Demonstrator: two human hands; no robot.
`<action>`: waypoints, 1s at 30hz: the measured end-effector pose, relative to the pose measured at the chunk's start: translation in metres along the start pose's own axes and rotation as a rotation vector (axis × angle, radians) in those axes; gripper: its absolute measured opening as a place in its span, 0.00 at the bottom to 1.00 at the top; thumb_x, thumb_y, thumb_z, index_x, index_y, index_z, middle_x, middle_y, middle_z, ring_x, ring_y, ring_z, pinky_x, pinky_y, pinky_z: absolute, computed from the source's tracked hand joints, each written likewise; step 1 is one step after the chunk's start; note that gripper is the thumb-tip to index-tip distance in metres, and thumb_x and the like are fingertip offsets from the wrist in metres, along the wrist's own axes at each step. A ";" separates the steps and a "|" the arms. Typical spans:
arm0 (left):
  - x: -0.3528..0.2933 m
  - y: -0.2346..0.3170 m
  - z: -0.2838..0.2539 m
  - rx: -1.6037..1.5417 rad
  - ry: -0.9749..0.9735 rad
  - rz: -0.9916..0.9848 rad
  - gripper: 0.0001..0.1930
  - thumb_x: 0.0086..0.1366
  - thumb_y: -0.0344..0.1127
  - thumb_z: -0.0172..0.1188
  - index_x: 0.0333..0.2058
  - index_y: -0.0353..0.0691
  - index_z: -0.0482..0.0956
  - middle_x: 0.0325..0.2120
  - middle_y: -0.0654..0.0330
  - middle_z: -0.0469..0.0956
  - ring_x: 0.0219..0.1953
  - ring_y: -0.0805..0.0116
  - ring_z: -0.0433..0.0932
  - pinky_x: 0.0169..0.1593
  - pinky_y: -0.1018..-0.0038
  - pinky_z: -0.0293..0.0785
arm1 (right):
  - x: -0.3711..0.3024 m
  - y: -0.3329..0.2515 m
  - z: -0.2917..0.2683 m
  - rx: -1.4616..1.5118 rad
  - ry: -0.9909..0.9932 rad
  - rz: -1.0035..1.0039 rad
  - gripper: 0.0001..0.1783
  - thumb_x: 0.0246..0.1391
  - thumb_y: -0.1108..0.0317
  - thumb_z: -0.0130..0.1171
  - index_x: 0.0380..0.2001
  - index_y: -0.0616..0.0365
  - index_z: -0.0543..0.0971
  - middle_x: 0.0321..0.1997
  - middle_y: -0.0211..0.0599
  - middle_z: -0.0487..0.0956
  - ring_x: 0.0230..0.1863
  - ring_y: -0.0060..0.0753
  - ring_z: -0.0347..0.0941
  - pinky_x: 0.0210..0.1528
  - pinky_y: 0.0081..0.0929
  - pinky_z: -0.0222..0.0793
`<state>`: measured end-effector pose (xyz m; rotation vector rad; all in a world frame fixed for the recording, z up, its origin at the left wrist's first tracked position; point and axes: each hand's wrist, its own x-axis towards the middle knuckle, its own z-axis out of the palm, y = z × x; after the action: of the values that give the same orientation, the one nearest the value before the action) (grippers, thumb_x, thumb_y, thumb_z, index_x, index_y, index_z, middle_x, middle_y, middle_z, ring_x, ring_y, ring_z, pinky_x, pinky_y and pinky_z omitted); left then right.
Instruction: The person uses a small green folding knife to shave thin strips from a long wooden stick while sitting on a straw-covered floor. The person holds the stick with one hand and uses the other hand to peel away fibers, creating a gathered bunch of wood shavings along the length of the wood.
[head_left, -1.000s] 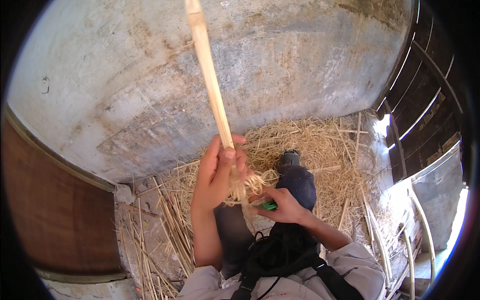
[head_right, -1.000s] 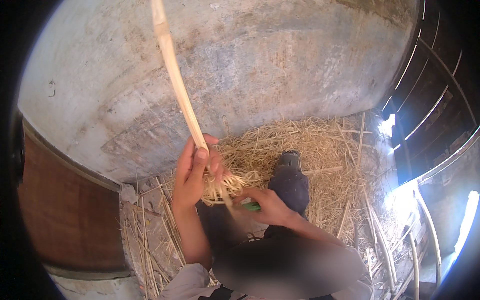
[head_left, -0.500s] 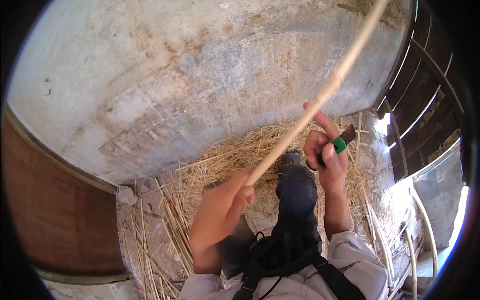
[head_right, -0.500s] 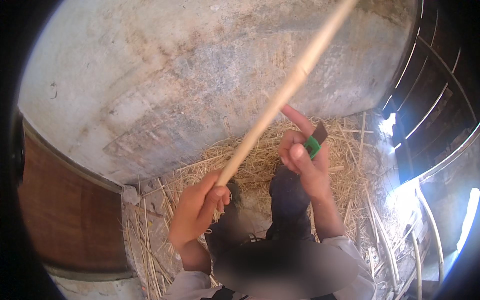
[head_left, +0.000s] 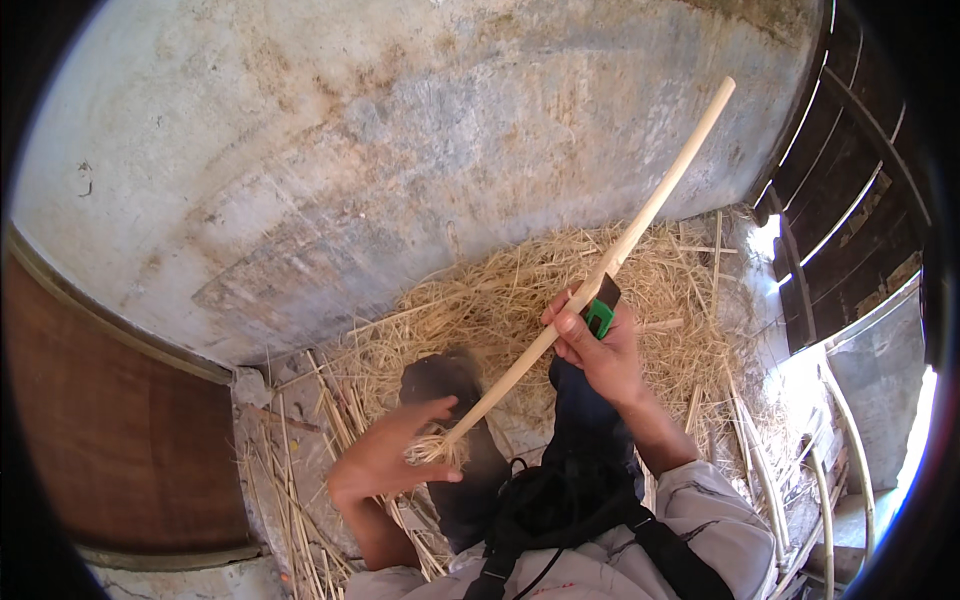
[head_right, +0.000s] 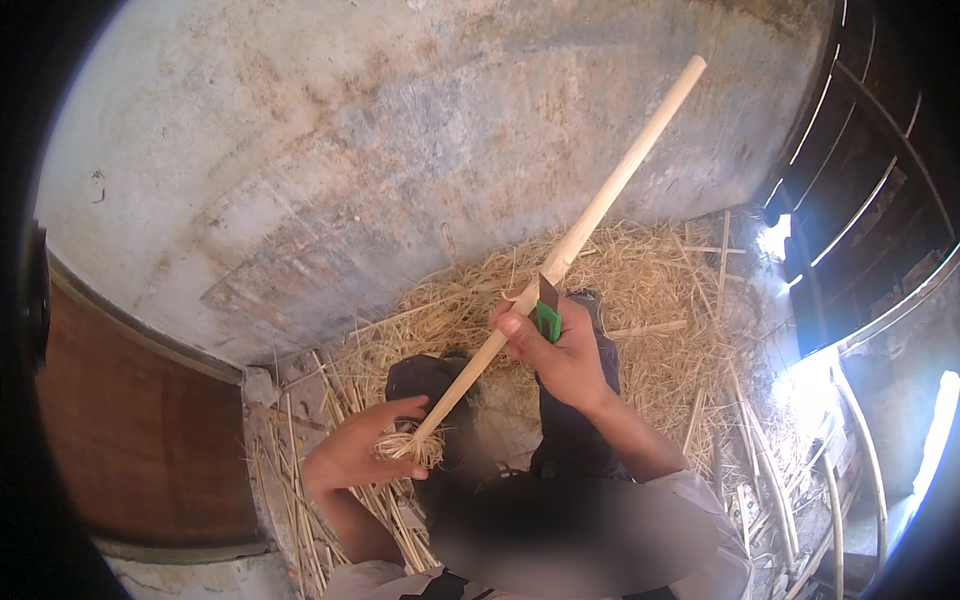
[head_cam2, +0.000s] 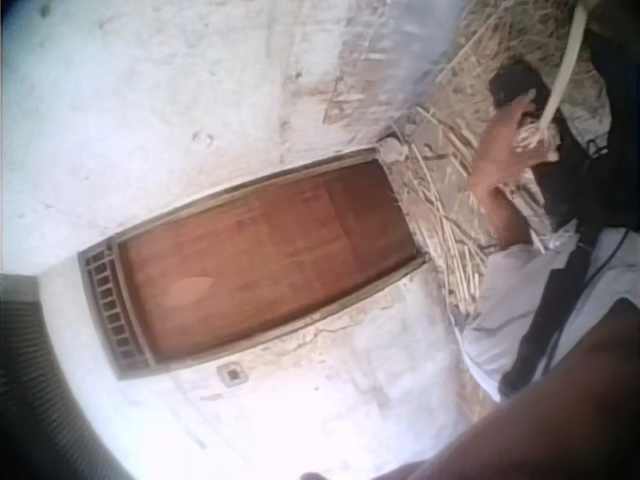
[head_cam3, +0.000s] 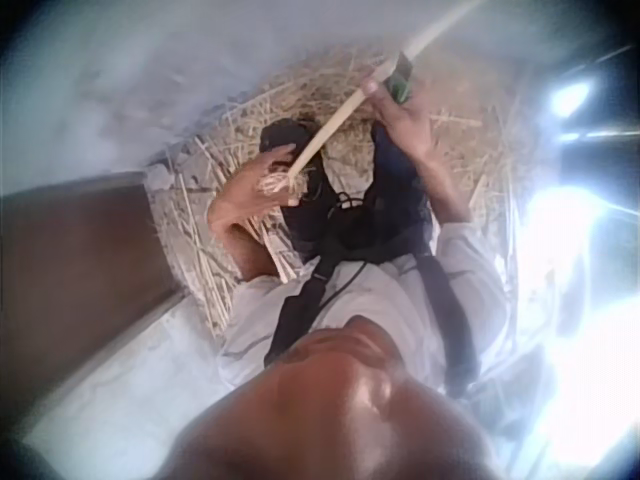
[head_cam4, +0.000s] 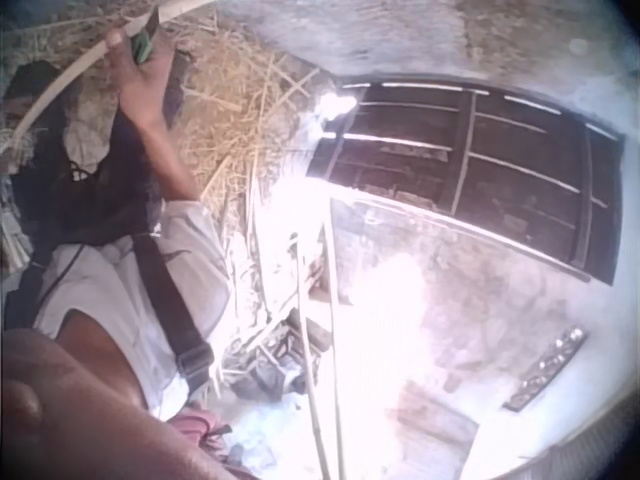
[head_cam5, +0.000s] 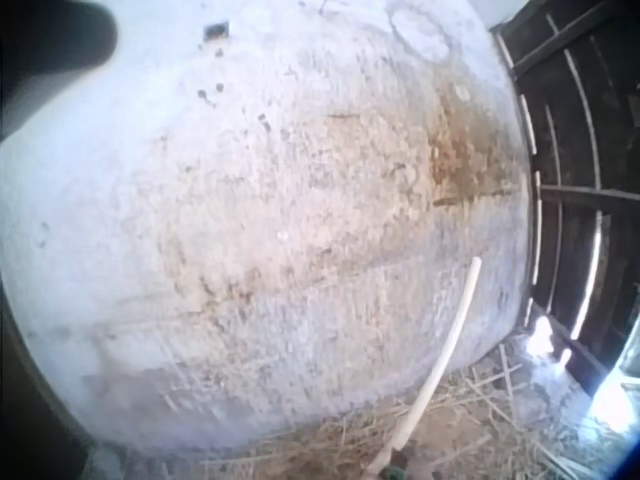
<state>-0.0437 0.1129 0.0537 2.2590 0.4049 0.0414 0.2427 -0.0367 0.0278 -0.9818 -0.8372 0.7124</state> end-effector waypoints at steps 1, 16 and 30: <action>-0.002 -0.004 -0.004 -0.003 0.005 0.012 0.39 0.62 0.42 0.77 0.69 0.37 0.71 0.63 0.46 0.77 0.65 0.49 0.77 0.68 0.60 0.71 | -0.001 0.002 0.001 -0.017 -0.015 0.018 0.12 0.72 0.62 0.63 0.48 0.60 0.80 0.39 0.30 0.82 0.30 0.15 0.73 0.29 0.16 0.67; 0.057 0.026 0.051 -0.696 -0.154 -0.159 0.20 0.85 0.46 0.45 0.61 0.38 0.73 0.38 0.61 0.78 0.36 0.70 0.77 0.45 0.69 0.77 | -0.007 -0.010 0.017 -0.238 -0.116 -0.081 0.18 0.70 0.58 0.65 0.49 0.62 0.79 0.33 0.29 0.78 0.32 0.17 0.72 0.33 0.19 0.67; 0.048 0.042 0.097 -0.448 0.434 -0.068 0.21 0.84 0.41 0.47 0.61 0.29 0.75 0.26 0.71 0.67 0.27 0.83 0.63 0.30 0.80 0.61 | -0.030 -0.008 -0.003 -1.126 -0.145 -0.531 0.21 0.51 0.54 0.77 0.43 0.54 0.85 0.37 0.31 0.84 0.28 0.36 0.81 0.29 0.32 0.75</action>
<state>0.0285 0.0311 0.0159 1.7818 0.6302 0.5407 0.2317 -0.0656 0.0257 -1.5943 -1.6091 -0.2302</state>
